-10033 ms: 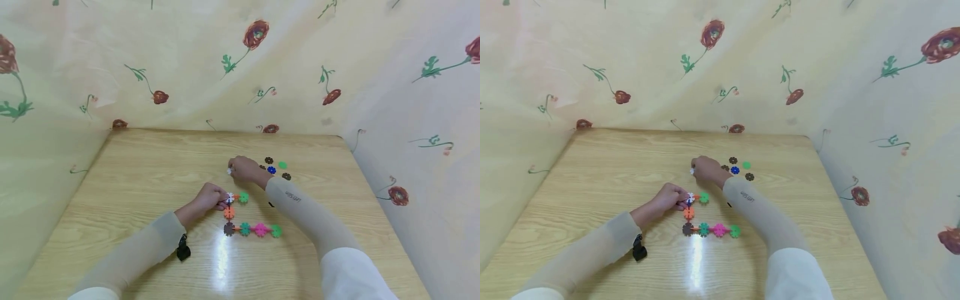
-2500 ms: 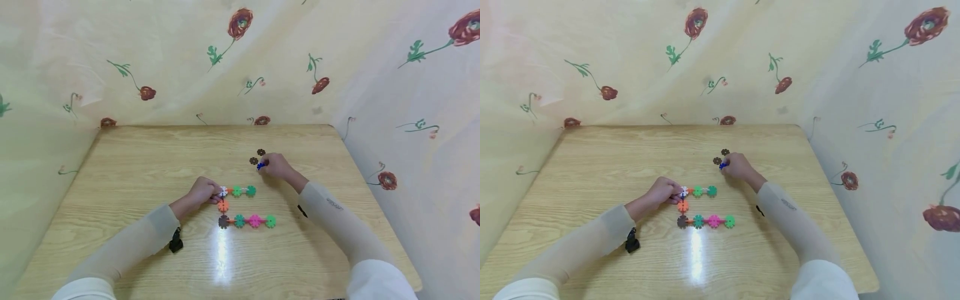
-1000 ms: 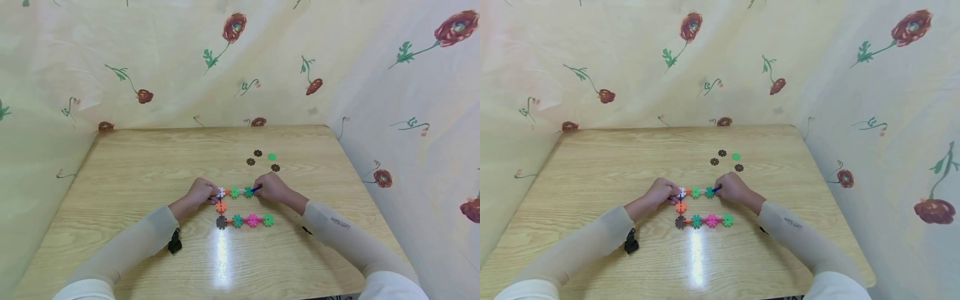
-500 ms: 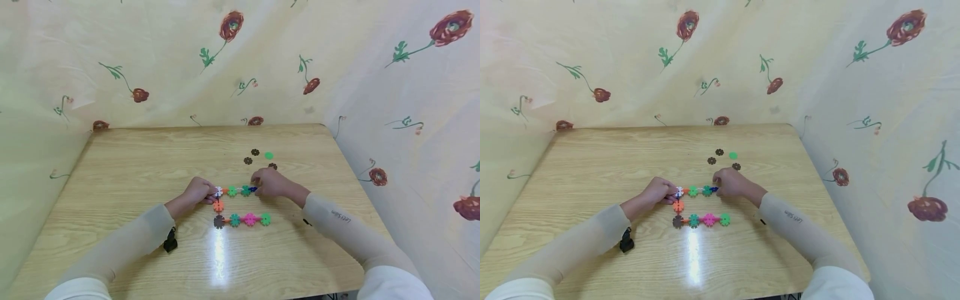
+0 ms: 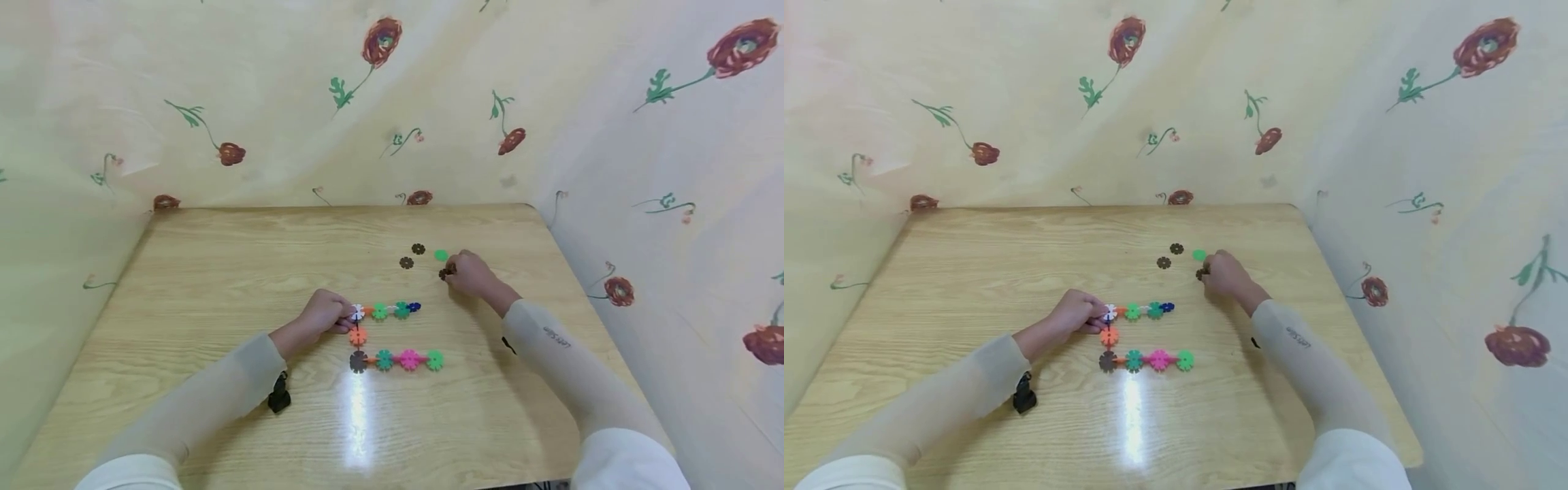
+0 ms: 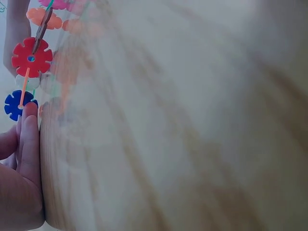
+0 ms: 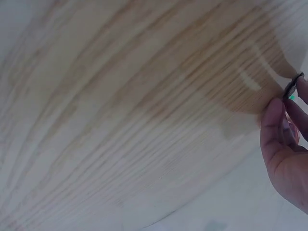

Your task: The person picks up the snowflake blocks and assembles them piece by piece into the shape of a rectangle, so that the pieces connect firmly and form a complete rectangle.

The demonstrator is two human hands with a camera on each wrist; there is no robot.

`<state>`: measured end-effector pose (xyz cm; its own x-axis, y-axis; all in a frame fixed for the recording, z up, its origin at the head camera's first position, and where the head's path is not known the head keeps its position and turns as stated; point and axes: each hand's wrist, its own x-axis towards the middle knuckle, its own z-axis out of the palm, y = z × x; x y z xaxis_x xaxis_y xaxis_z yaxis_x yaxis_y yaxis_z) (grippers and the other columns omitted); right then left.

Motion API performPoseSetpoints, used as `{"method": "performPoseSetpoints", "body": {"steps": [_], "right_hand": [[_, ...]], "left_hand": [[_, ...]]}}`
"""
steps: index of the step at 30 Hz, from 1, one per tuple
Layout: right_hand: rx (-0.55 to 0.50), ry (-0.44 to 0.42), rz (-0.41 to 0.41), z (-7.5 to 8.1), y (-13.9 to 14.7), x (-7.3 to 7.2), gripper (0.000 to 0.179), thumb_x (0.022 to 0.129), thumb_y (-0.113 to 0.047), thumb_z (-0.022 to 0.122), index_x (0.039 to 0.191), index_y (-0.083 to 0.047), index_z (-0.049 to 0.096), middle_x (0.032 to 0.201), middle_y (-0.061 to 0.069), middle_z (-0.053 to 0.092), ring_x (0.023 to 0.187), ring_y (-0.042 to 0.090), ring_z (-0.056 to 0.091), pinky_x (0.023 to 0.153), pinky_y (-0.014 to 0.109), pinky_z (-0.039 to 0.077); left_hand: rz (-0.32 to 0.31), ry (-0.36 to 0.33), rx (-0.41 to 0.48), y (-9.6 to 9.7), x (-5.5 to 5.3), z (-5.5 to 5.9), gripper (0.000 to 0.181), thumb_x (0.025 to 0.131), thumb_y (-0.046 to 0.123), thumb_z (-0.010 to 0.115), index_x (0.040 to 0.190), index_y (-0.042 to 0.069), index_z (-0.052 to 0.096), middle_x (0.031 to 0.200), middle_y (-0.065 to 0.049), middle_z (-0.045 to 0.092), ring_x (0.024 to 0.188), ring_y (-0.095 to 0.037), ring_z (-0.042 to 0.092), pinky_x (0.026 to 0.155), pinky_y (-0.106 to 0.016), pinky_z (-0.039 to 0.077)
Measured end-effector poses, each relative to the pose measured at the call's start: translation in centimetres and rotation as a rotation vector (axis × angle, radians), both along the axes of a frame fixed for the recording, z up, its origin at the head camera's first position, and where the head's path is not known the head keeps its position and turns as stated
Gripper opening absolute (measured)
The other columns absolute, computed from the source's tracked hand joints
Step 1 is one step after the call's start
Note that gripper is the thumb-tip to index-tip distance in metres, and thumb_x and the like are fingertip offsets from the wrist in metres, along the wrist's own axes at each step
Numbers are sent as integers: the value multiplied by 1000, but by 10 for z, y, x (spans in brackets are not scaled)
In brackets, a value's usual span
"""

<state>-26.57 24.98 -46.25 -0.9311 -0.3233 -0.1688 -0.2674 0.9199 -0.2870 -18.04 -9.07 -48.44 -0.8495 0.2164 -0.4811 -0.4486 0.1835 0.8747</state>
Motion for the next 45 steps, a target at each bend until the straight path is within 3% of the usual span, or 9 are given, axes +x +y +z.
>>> {"method": "performPoseSetpoints", "body": {"steps": [3,6,11,17,20,24,31,38,45], "right_hand": [[-44,-27,-29,-1,-5,2,20,91,-11,68,104,5,69,97,16,64,89,30,59,81,45,52],[-116,-112,-73,-3,-11,5,20,89,-15,72,101,1,67,96,12,65,87,27,60,78,40,52],[-264,-192,-128,-5,-24,19,17,88,-13,75,96,-1,65,91,9,63,81,22,57,70,32,49],[-597,-333,-244,-3,-30,44,25,96,-3,65,120,6,68,96,14,70,73,17,65,66,28,55],[-699,-378,-296,-2,-31,51,30,99,-2,60,128,7,65,104,17,71,73,16,66,66,27,57],[-737,-430,-336,-3,-29,58,30,100,1,57,129,8,63,103,19,70,72,16,64,64,25,56],[-754,-475,-281,-4,-29,63,33,101,1,56,132,10,60,101,21,70,72,17,65,63,28,57],[-748,-489,-286,-5,-33,63,31,100,1,58,129,10,63,95,18,71,71,16,67,64,27,58],[-813,-526,-353,-9,-39,61,28,98,4,59,125,11,65,91,17,72,67,14,66,63,26,59]], "left_hand": [[1,1,-5,-1,0,1,20,98,2,60,111,-9,71,84,-15,71,64,-17,68,58,-28,59],[2,-1,-11,-3,1,2,21,99,3,60,112,-10,70,83,-15,71,64,-16,67,58,-28,59],[0,1,-15,-3,1,1,20,99,3,60,111,-9,71,83,-13,71,63,-15,67,58,-28,59],[1,-5,-19,-1,0,1,20,99,4,61,110,-9,71,82,-13,71,63,-15,67,58,-27,59],[11,-6,-17,-1,0,2,19,99,4,61,110,-9,71,81,-14,71,62,-16,66,57,-27,59],[0,-5,-13,0,0,1,20,99,4,61,109,-9,71,81,-13,71,62,-15,66,57,-27,59],[-5,0,-20,2,0,0,20,99,5,61,109,-8,72,81,-13,71,62,-15,67,57,-27,59],[-13,4,-24,1,-2,0,20,99,5,62,110,-8,71,82,-13,71,62,-14,67,57,-27,59],[11,-3,-29,1,-2,0,19,98,5,63,108,-8,72,81,-13,71,61,-15,67,57,-28,59]]}}
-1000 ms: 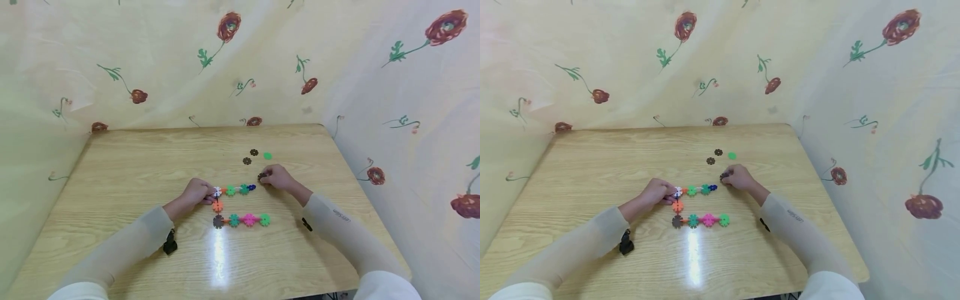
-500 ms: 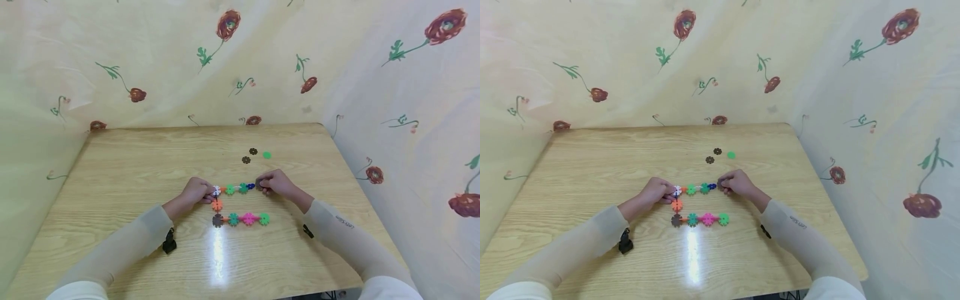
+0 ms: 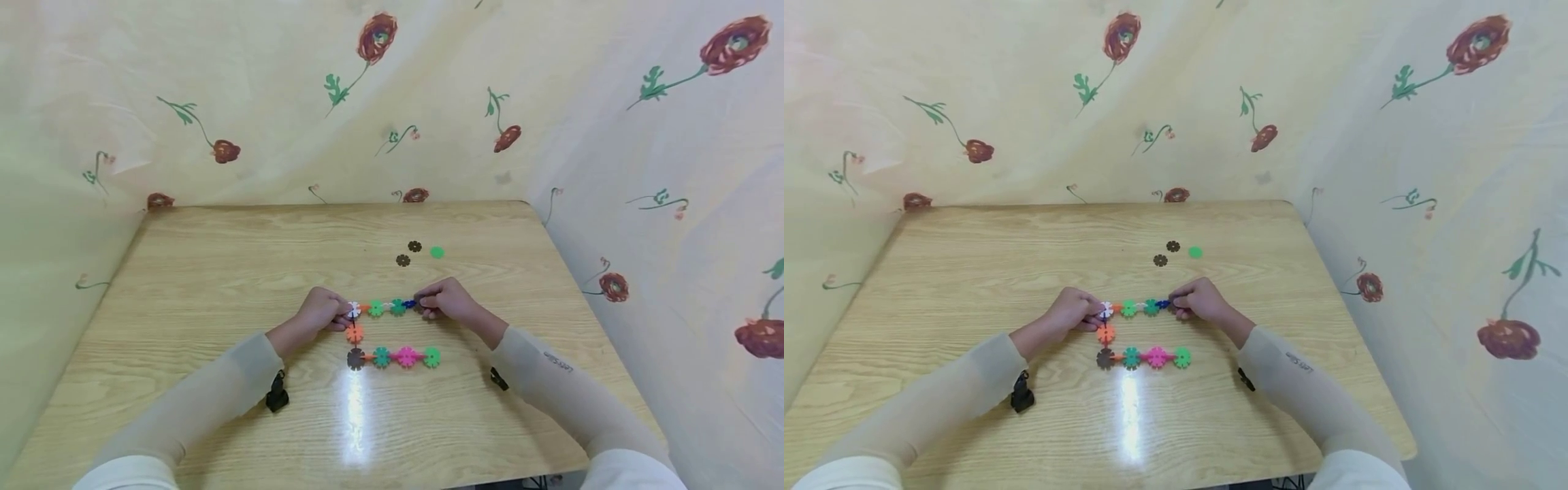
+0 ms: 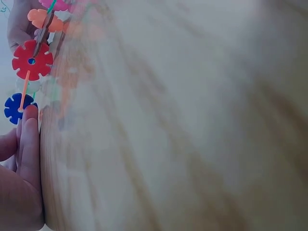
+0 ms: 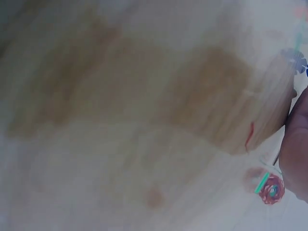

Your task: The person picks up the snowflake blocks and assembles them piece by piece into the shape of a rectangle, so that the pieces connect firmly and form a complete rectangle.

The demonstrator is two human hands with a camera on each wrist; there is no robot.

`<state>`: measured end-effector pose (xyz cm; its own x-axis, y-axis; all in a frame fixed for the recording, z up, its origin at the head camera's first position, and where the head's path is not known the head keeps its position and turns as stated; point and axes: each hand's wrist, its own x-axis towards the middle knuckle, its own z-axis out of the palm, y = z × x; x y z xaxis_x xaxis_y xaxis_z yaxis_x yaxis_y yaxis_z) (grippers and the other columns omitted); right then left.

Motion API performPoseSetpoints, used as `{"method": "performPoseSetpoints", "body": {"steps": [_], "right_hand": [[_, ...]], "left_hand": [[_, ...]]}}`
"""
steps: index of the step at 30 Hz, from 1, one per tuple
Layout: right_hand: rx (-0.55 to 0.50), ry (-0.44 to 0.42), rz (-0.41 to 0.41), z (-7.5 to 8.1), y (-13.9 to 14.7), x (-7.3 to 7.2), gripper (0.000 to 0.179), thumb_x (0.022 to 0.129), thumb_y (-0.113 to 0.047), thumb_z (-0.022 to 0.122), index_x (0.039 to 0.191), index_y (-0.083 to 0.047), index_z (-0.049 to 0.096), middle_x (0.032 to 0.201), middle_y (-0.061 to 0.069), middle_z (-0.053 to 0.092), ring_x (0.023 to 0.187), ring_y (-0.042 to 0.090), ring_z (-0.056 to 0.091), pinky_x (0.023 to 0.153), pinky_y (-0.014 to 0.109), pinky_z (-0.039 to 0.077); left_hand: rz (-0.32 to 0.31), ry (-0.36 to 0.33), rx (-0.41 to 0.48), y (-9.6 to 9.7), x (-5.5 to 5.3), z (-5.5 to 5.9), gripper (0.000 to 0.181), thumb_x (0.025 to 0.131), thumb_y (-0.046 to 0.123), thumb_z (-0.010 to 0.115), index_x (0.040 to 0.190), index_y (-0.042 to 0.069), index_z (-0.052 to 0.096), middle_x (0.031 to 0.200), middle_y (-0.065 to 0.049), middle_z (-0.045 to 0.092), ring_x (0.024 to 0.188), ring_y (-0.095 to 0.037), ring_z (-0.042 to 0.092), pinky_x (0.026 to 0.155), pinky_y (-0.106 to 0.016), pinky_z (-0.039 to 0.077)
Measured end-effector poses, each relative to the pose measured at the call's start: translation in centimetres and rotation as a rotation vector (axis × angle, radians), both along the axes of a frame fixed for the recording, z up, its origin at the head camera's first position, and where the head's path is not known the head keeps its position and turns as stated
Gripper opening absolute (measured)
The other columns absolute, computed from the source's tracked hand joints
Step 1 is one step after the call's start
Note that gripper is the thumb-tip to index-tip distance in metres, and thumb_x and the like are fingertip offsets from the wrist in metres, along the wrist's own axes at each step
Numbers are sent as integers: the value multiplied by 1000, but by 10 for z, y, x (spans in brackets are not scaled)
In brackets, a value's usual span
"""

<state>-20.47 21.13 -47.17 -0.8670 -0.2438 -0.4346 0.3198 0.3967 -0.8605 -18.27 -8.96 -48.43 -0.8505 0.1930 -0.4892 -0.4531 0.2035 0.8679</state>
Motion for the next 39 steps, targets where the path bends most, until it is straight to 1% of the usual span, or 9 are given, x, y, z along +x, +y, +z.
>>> {"method": "performPoseSetpoints", "body": {"steps": [5,11,20,26,28,31,34,37,39], "right_hand": [[-30,-12,-50,-2,-4,-1,28,97,6,60,124,11,65,94,17,71,66,14,67,64,26,59],[-24,-10,-80,0,-8,-1,28,96,7,60,123,12,65,93,17,71,63,13,66,63,26,59],[-26,-2,-41,3,-10,-2,27,97,7,59,123,13,65,96,17,71,65,14,68,65,27,60],[-20,-30,36,8,-7,-4,32,101,2,55,130,14,57,94,18,69,70,16,68,69,30,60],[20,1,60,10,-4,-7,34,102,-2,55,131,14,56,93,18,69,72,17,68,70,31,61],[123,59,76,15,4,-11,35,101,-7,57,129,13,58,94,18,71,76,19,68,72,32,60],[232,111,91,20,15,-12,33,101,-10,58,125,12,62,94,17,72,78,20,69,71,32,59],[248,99,75,22,23,-10,30,102,-9,56,122,13,62,91,17,72,75,19,68,68,31,58],[222,59,72,23,25,-8,29,103,-8,53,121,13,61,89,16,71,72,18,67,65,29,57]], "left_hand": [[39,-5,-11,1,0,-2,17,97,3,63,106,-8,73,80,-13,71,60,-15,66,55,-27,58],[52,-3,-7,2,-3,-2,17,97,2,63,105,-9,72,79,-14,71,58,-14,67,54,-27,58],[59,-4,4,1,-2,2,17,96,1,63,105,-10,71,78,-13,70,57,-14,66,54,-27,58],[69,-32,60,-4,2,4,22,98,3,62,113,-11,68,82,-14,72,62,-14,68,59,-28,60],[83,-40,76,-6,5,5,23,99,3,61,116,-11,67,87,-15,72,64,-14,69,63,-28,60],[128,-64,103,-11,10,4,25,101,5,59,120,-10,65,92,-16,72,68,-13,70,68,-28,61],[222,-87,147,-18,21,2,26,102,4,57,123,-11,62,95,-16,70,73,-14,71,73,-28,60],[307,-96,198,-24,36,1,27,102,3,57,124,-13,59,96,-18,70,77,-17,71,77,-29,60],[314,-102,217,-26,48,2,27,102,3,55,123,-14,59,95,-20,70,77,-20,72,77,-30,60]]}}
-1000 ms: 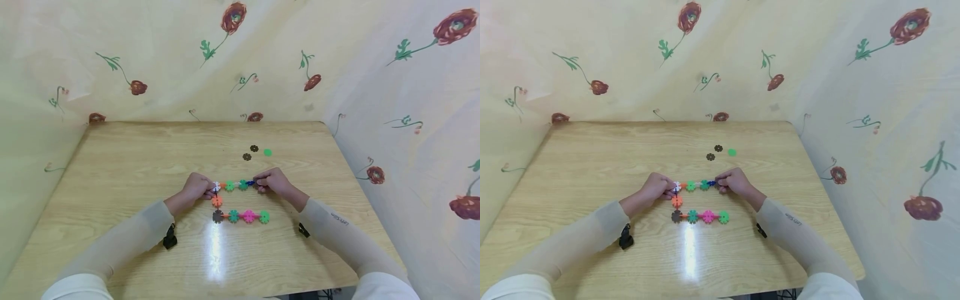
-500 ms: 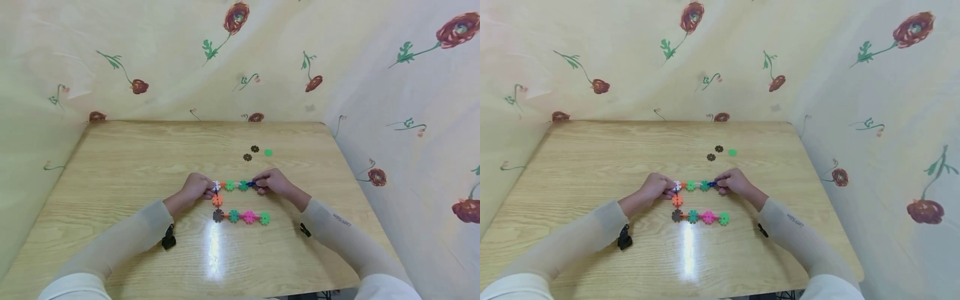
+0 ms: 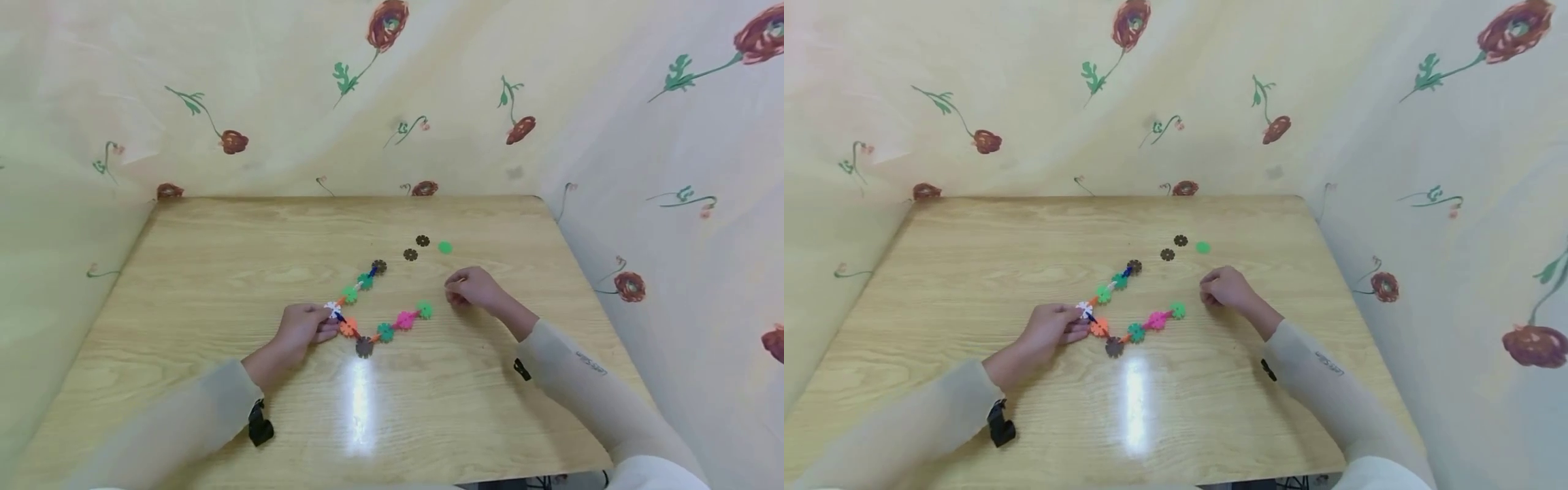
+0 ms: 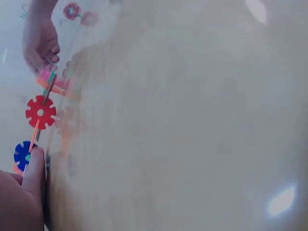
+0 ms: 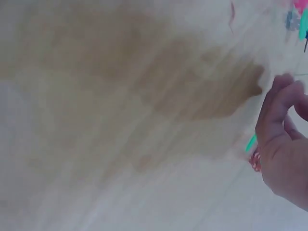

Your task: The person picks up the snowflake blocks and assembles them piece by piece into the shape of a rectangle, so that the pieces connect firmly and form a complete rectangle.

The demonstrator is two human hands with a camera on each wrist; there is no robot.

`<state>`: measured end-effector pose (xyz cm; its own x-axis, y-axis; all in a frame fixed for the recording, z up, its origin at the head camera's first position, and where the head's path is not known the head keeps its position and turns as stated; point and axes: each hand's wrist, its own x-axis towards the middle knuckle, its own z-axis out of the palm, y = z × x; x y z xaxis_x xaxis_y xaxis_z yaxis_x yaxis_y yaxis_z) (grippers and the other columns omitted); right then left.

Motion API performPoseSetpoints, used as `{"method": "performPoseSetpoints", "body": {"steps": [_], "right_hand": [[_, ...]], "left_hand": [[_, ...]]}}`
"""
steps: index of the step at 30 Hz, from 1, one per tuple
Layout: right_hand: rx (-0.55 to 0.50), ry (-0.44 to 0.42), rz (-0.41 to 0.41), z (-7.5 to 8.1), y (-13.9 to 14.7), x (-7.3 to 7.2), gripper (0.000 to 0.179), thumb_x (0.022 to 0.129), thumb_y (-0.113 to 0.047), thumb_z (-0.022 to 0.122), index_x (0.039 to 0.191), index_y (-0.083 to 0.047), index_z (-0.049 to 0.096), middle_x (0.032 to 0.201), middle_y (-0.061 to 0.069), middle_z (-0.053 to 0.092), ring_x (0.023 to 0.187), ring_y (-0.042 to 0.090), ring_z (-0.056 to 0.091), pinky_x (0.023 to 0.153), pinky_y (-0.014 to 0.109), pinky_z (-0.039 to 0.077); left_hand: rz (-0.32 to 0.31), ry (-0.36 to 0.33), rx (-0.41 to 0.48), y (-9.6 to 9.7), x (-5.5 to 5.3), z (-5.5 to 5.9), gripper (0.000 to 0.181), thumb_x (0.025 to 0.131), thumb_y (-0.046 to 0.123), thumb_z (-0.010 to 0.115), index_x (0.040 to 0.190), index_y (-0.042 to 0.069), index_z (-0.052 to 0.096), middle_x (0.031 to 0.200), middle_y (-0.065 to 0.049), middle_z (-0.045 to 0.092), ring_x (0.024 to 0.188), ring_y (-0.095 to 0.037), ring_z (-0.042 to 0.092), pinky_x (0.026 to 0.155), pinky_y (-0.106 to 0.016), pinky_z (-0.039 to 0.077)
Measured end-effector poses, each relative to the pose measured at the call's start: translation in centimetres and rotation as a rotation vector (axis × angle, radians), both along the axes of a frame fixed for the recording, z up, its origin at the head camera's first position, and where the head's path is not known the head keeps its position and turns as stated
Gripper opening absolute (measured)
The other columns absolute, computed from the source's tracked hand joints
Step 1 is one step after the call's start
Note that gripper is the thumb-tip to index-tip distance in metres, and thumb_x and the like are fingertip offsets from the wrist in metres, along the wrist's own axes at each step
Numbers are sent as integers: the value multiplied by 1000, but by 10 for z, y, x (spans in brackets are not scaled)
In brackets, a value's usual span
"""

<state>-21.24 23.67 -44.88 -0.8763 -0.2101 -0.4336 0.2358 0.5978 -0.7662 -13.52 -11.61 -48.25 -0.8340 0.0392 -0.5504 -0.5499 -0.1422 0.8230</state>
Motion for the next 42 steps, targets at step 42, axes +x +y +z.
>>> {"method": "performPoseSetpoints", "body": {"steps": [42], "right_hand": [[117,431,483,3,-107,-25,12,94,-2,69,98,-8,79,91,-1,75,82,11,67,73,29,56]], "left_hand": [[-498,167,-389,28,-82,13,16,96,9,67,108,1,74,88,-11,73,61,-17,64,52,-27,53]]}}
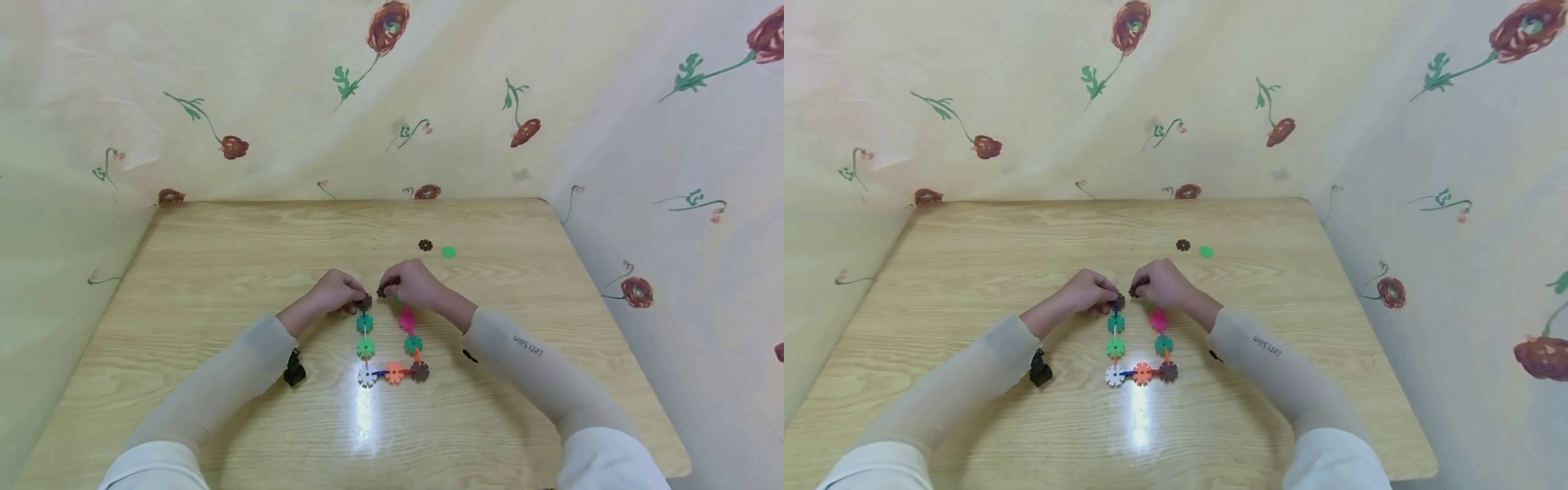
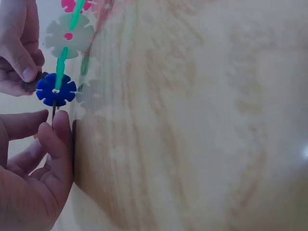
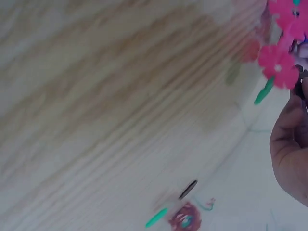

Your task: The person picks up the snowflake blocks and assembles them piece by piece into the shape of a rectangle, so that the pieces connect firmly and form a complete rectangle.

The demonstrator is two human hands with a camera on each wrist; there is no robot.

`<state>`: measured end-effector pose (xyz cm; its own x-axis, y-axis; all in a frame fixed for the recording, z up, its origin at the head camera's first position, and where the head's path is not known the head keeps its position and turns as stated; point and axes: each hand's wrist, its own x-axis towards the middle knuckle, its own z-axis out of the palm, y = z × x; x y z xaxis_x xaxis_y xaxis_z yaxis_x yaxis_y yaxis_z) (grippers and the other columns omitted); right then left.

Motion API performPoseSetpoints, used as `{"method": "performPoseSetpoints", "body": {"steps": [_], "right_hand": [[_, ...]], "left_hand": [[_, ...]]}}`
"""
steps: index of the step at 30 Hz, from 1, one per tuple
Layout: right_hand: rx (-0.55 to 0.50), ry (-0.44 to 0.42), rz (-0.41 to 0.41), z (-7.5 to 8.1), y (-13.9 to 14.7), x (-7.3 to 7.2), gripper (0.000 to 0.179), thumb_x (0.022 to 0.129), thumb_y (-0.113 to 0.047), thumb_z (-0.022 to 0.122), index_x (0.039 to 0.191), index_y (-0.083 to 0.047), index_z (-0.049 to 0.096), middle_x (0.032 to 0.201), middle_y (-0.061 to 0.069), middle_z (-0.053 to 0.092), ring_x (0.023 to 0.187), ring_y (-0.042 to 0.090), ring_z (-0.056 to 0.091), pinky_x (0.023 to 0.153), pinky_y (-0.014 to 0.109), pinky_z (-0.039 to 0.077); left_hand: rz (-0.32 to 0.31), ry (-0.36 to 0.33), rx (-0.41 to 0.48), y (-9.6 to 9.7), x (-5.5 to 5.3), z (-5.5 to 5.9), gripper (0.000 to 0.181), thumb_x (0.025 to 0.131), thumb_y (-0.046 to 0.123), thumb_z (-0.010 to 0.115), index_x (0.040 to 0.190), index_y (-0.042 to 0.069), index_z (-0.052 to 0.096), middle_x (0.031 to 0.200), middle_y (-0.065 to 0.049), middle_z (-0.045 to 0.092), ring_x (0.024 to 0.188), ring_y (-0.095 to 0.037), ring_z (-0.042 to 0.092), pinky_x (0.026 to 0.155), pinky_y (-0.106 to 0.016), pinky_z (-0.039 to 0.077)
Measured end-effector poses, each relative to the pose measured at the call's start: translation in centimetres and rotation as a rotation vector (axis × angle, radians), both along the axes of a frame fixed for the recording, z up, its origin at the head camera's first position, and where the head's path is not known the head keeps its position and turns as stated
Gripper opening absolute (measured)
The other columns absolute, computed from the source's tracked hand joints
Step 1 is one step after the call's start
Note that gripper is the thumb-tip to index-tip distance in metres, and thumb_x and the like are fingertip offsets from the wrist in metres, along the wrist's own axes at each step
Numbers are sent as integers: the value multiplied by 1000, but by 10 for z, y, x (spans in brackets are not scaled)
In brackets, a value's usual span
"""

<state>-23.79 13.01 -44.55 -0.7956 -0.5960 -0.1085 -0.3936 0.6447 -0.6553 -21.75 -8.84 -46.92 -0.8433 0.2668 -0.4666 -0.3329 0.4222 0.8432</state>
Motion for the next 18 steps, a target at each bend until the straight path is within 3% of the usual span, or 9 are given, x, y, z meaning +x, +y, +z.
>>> {"method": "performPoseSetpoints", "body": {"steps": [7,12,18], "right_hand": [[148,119,52,-4,-13,11,7,91,-6,72,92,-12,75,89,-2,74,77,9,64,74,28,55],[146,129,64,-7,-17,12,5,91,-6,72,92,-10,74,87,-1,73,75,11,63,72,28,55],[129,162,78,-11,-22,13,4,93,-6,71,94,-8,75,86,0,72,76,11,65,70,27,55]], "left_hand": [[74,-15,77,-3,2,-6,13,94,0,68,105,-4,74,83,-13,72,62,-16,65,51,-25,53],[111,-15,147,-5,3,-10,13,93,-3,68,104,-7,73,81,-15,72,60,-14,64,53,-23,54],[133,-18,193,-9,2,-12,14,93,-7,66,105,-11,72,90,-16,73,65,-14,66,59,-24,56]]}}
